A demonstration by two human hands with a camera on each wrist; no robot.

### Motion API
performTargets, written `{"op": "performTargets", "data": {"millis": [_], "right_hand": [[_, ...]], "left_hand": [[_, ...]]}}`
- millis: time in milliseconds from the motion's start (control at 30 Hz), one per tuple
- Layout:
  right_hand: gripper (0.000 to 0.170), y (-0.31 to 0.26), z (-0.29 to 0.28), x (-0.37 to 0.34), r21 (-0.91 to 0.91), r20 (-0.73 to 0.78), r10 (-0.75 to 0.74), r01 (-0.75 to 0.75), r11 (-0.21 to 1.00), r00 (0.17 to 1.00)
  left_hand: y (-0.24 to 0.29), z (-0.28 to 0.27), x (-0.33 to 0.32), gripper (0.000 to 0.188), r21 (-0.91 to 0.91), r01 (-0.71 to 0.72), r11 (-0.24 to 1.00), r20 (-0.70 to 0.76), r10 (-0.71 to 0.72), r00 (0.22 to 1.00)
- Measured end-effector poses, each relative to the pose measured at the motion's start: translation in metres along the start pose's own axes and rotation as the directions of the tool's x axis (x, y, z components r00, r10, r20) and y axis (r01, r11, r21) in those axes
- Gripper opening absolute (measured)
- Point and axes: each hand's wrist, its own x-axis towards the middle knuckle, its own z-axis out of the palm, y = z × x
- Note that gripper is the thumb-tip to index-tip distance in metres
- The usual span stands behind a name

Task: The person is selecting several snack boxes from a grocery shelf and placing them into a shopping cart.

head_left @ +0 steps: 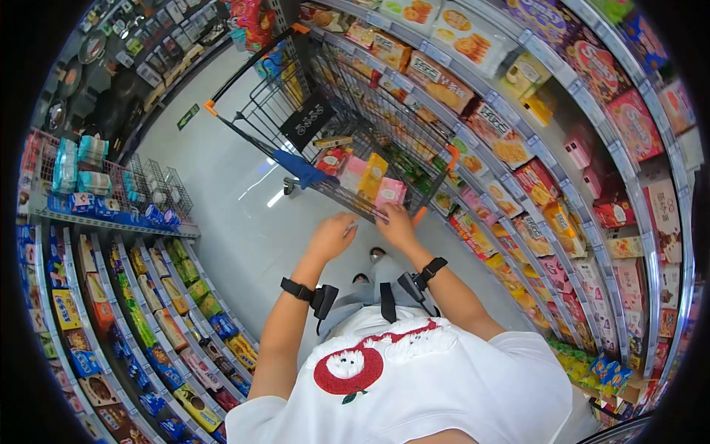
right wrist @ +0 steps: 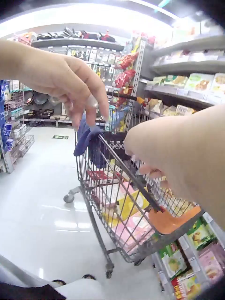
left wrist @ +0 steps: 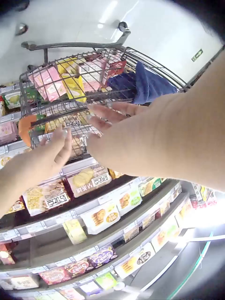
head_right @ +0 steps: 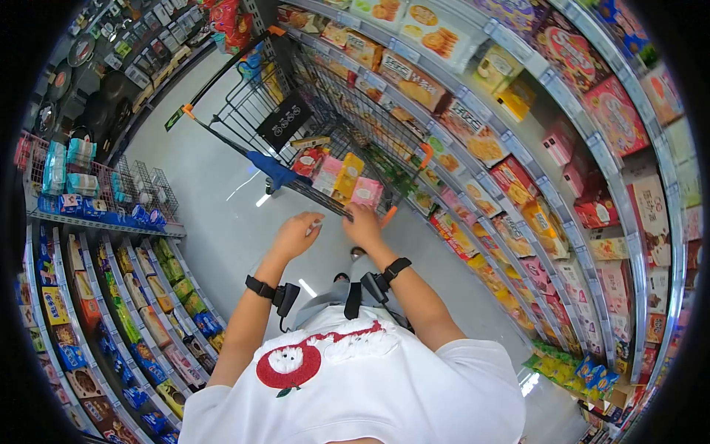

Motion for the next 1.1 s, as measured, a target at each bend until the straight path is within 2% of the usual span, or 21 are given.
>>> {"op": "performTargets", "data": {"millis": [67, 100, 200, 233, 333, 367, 467, 500, 533, 600, 633, 700, 733, 800, 833, 900, 967, 1000, 1033, 1067, 1100], "right_hand": [[0.026, 0.024, 0.026, 0.013, 0.113, 0.164, 0.325, -0.345, 0.932, 0.931], [0.03, 0.041, 0.041, 0.022, 0.084, 0.149, 0.392, -0.406, 0.91, 0.908], [0.029, 0.054, 0.04, 0.058, -0.086, 0.318, 0.511, -0.513, 0.854, 0.798], [0.03, 0.055, 0.04, 0.067, -0.019, 0.331, 0.506, -0.53, 0.848, 0.797], [0.032, 0.082, 0.062, 0.112, -0.075, 0.458, 0.552, -0.589, 0.805, 0.696], [0.032, 0.09, 0.07, 0.127, -0.083, 0.529, 0.639, -0.715, 0.694, 0.558], [0.028, 0.101, 0.085, 0.154, -0.068, 0.552, 0.664, -0.767, 0.639, 0.505], [0.026, 0.109, 0.096, 0.162, -0.029, 0.597, 0.657, -0.805, 0.593, 0.462], [0.028, 0.12, 0.112, 0.164, 0.078, 0.614, 0.645, -0.848, 0.524, 0.456], [0.031, 0.136, 0.137, 0.164, 0.268, 0.647, 0.624, -0.897, 0.352, 0.438], [0.037, 0.132, 0.136, 0.172, 0.273, 0.739, 0.583, -0.941, 0.199, 0.337], [0.036, 0.115, 0.133, 0.186, 0.324, 0.792, 0.551, -0.946, -0.011, 0.264], [0.036, 0.109, 0.135, 0.19, 0.342, 0.818, 0.528, -0.931, -0.129, 0.228], [0.039, 0.115, 0.154, 0.188, 0.332, 0.829, 0.512, -0.934, -0.128, 0.225], [0.04, 0.111, 0.161, 0.191, 0.323, 0.813, 0.543, -0.938, -0.123, 0.209], [0.044, 0.102, 0.167, 0.197, 0.276, 0.796, 0.587, -0.952, -0.131, 0.149], [0.049, 0.086, 0.169, 0.211, 0.216, 0.794, 0.603, -0.963, -0.159, 0.079], [0.052, 0.085, 0.175, 0.208, 0.257, 0.813, 0.574, -0.945, -0.203, 0.098], [0.055, 0.084, 0.181, 0.204, 0.295, 0.828, 0.548, -0.925, -0.239, 0.122], [0.058, 0.084, 0.186, 0.2, 0.327, 0.84, 0.522, -0.905, -0.272, 0.147], [0.051, 0.078, 0.186, 0.201, 0.314, 0.788, 0.606, -0.919, -0.238, 0.112]], "left_hand": [[-0.015, -0.009, 0.02, 0.024, -0.078, -0.012, 0.997, -0.087, 0.005, 0.996], [-0.02, -0.011, 0.032, 0.023, -0.038, -0.021, 0.999, -0.086, 0.018, 0.996], [-0.033, -0.007, 0.068, 0.021, 0.033, -0.031, 0.999, -0.027, 0.032, 0.999], [-0.038, -0.007, 0.083, 0.021, 0.027, -0.022, 0.999, 0.016, 0.021, 1.0], [-0.07, -0.007, 0.132, 0.021, 0.03, 0.021, 0.999, 0.085, -0.024, 0.996], [-0.083, -0.007, 0.146, 0.022, 0.035, 0.046, 0.998, 0.103, -0.05, 0.993], [-0.138, -0.01, 0.18, 0.023, 0.004, 0.113, 0.994, 0.175, -0.112, 0.978], [-0.156, -0.016, 0.193, 0.024, 0.061, 0.037, 0.997, 0.159, -0.046, 0.986], [-0.18, -0.012, 0.204, 0.026, 0.018, 0.147, 0.989, 0.193, -0.148, 0.97], [-0.198, -0.018, 0.224, 0.028, 0.091, 0.302, 0.949, 0.186, -0.314, 0.931], [-0.209, -0.012, 0.228, 0.028, -0.059, 0.406, 0.912, 0.175, -0.391, 0.904], [-0.244, 0.01, 0.241, 0.03, -0.341, 0.562, 0.754, 0.18, -0.534, 0.826], [-0.266, 0.022, 0.247, 0.031, -0.353, 0.569, 0.743, 0.212, -0.529, 0.822], [-0.311, 0.059, 0.255, 0.031, -0.368, 0.593, 0.716, 0.3, -0.512, 0.805], [-0.321, 0.072, 0.259, 0.029, -0.315, 0.667, 0.675, 0.302, -0.595, 0.745], [-0.323, 0.065, 0.273, 0.026, -0.007, 0.496, 0.868, 0.462, -0.437, 0.772], [-0.322, 0.055, 0.282, 0.025, -0.096, 0.63, 0.771, 0.627, -0.444, 0.64], [-0.32, 0.057, 0.279, 0.026, -0.266, 0.833, 0.485, 0.723, -0.472, 0.505], [-0.318, 0.061, 0.275, 0.027, -0.36, 0.926, 0.115, 0.818, -0.439, 0.372], [-0.317, 0.064, 0.271, 0.028, -0.364, 0.888, -0.283, 0.901, -0.351, 0.257], [-0.336, 0.084, 0.26, 0.023, -0.333, 0.915, -0.228, 0.934, -0.212, 0.287]]}}
